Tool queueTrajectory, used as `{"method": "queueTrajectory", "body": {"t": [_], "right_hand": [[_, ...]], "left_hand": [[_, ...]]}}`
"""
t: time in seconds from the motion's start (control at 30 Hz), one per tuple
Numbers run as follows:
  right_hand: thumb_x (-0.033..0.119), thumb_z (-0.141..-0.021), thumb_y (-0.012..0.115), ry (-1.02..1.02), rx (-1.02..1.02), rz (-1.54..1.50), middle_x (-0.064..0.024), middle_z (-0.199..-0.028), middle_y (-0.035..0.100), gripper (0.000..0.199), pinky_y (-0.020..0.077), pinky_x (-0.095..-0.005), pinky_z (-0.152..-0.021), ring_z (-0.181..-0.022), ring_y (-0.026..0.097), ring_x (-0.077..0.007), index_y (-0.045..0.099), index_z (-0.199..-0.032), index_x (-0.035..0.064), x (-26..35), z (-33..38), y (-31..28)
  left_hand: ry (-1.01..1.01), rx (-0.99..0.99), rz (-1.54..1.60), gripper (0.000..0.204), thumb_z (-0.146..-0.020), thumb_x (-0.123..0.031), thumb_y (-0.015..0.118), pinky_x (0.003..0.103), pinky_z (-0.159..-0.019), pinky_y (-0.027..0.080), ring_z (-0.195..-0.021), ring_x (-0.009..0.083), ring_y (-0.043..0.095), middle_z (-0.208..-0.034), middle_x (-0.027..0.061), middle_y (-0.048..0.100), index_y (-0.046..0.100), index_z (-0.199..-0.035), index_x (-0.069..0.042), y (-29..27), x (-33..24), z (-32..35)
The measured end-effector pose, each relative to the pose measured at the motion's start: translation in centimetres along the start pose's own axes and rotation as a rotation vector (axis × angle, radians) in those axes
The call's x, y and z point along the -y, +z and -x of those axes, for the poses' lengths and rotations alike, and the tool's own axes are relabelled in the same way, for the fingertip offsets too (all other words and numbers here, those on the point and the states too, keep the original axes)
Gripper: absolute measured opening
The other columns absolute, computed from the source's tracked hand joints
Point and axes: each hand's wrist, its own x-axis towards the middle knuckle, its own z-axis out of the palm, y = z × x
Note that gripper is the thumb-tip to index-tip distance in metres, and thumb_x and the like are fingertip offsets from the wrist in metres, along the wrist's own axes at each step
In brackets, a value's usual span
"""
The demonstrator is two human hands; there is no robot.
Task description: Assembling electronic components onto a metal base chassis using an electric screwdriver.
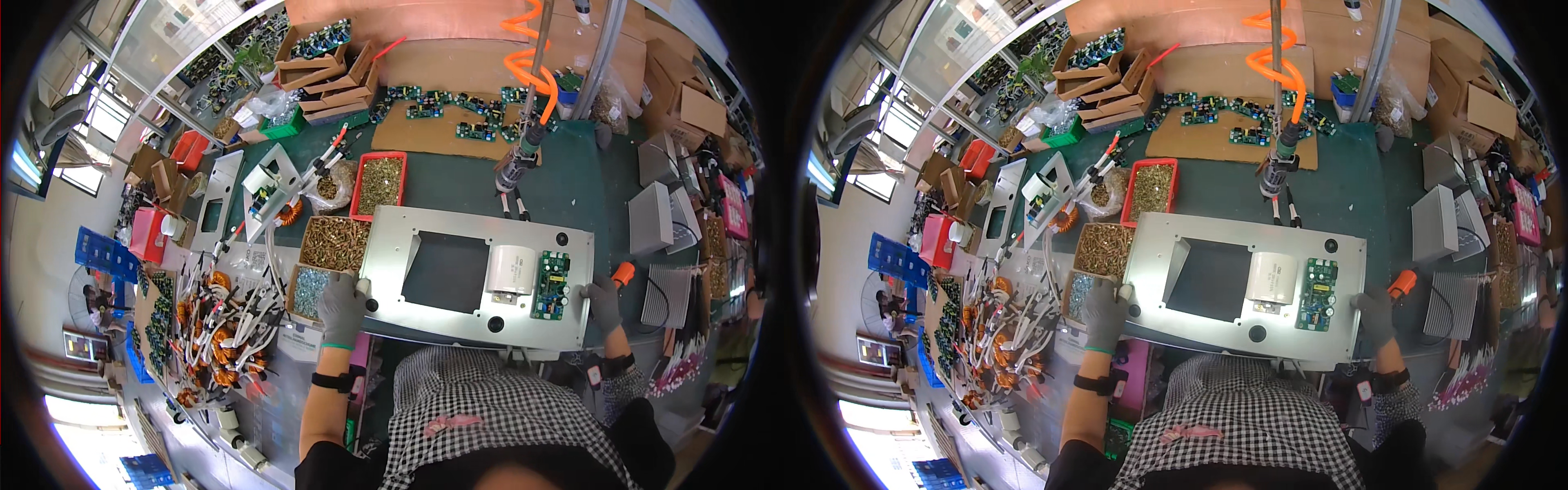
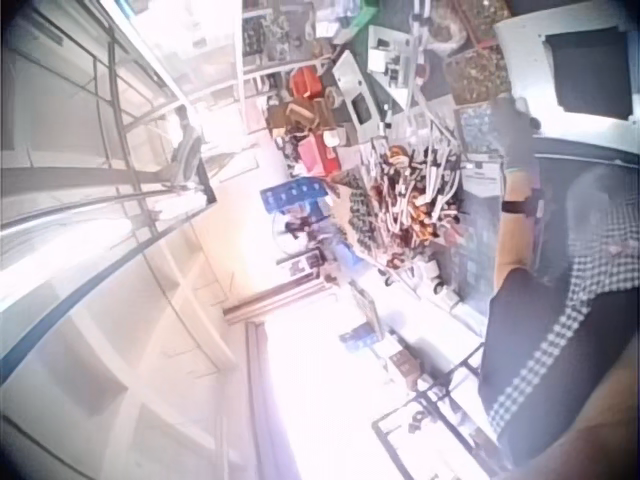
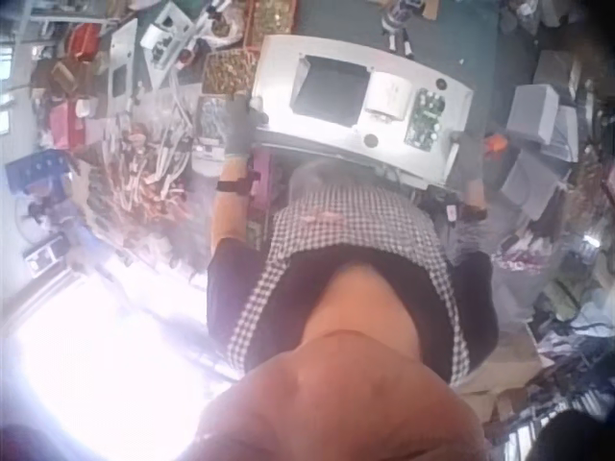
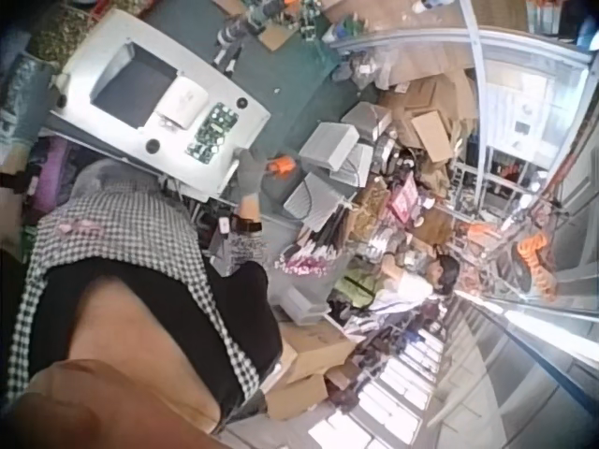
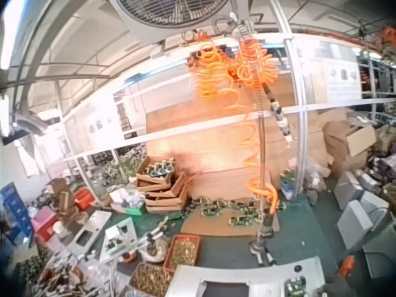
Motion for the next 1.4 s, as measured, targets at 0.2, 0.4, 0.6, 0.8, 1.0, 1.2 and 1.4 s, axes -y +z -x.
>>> {"method": "queueTrajectory", "body": {"t": [0.2,0.4,0.6,0.8,1.0,1.2,1.4], "right_hand": [[0.029,-0.087,0.051,-0.144,0.024,1.024,-0.0211,-0.077,0.063,0.031,0.0474,-0.0439,-0.067,-0.072,0.062,-0.0359,0.061,-0.081,0.0001,3.3,0.6,-0.7],[0.033,-0.094,0.045,-0.175,-0.086,0.887,-0.0233,-0.08,0.062,0.038,0.0461,-0.0479,-0.072,-0.079,0.061,-0.0407,0.06,-0.085,-0.0007,1.9,-0.2,1.2],[0.031,-0.095,0.044,-0.193,-0.095,0.905,-0.0242,-0.082,0.062,0.037,0.0453,-0.048,-0.073,-0.081,0.06,-0.0422,0.06,-0.086,-0.0016,0.7,-1.8,0.9],[0.033,-0.094,0.045,-0.171,-0.178,0.801,-0.0227,-0.083,0.062,0.037,0.0453,-0.0474,-0.074,-0.082,0.061,-0.0408,0.062,-0.089,-0.0004,0.8,-1.1,1.8],[0.035,-0.094,0.044,-0.112,-0.2,0.804,-0.0233,-0.089,0.064,0.04,0.0458,-0.0468,-0.077,-0.087,0.062,-0.0404,0.064,-0.094,0.0004,1.1,-0.8,2.0],[0.036,-0.093,0.043,-0.094,-0.209,0.862,-0.0226,-0.09,0.064,0.04,0.0463,-0.0465,-0.079,-0.089,0.062,-0.0404,0.064,-0.095,0.0012,1.4,-0.7,2.2],[0.035,-0.093,0.045,-0.125,-0.209,0.812,-0.0227,-0.087,0.064,0.039,0.0456,-0.0465,-0.076,-0.086,0.061,-0.0404,0.063,-0.093,0.0003,0.9,-0.8,2.0]], "left_hand": [[0.11,-0.383,0.284,0.041,-0.084,-0.027,0.062,0.047,-0.076,0.051,-0.095,0.0375,0.061,-0.108,0.0216,0.057,0.053,-0.12,-0.011,1.6,0.5,-0.1],[-0.149,0.109,0.54,0.044,-0.093,-0.033,0.046,0.045,-0.081,0.047,-0.094,0.0382,0.06,-0.103,0.0256,0.062,0.055,-0.12,0.0,4.2,2.5,0.2],[-0.168,0.134,0.613,0.045,-0.095,-0.026,0.044,0.044,-0.088,0.046,-0.099,0.0427,0.06,-0.108,0.029,0.061,0.05,-0.127,0.005,5.3,3.2,0.8],[-0.198,0.154,1.348,0.045,-0.098,-0.033,0.045,0.04,-0.094,0.046,-0.105,0.0356,0.06,-0.115,0.0217,0.062,0.05,-0.13,-0.002,7.2,7.2,1.3],[0.334,-0.029,-0.026,0.039,-0.09,-0.024,0.058,0.039,-0.09,0.049,-0.103,0.0268,0.063,-0.113,0.0106,0.065,0.056,-0.125,-0.008,16.6,5.7,5.3],[-0.05,-0.229,0.526,0.027,-0.08,-0.026,0.069,0.038,-0.079,0.054,-0.09,0.0249,0.067,-0.097,0.0076,0.07,0.07,-0.1,-0.008,20.1,4.4,4.2],[-0.133,-0.398,0.888,0.019,-0.079,-0.015,0.069,0.035,-0.072,0.055,-0.08,0.0205,0.066,-0.09,0.0078,0.069,0.068,-0.094,-0.003,20.5,3.0,4.2]]}}
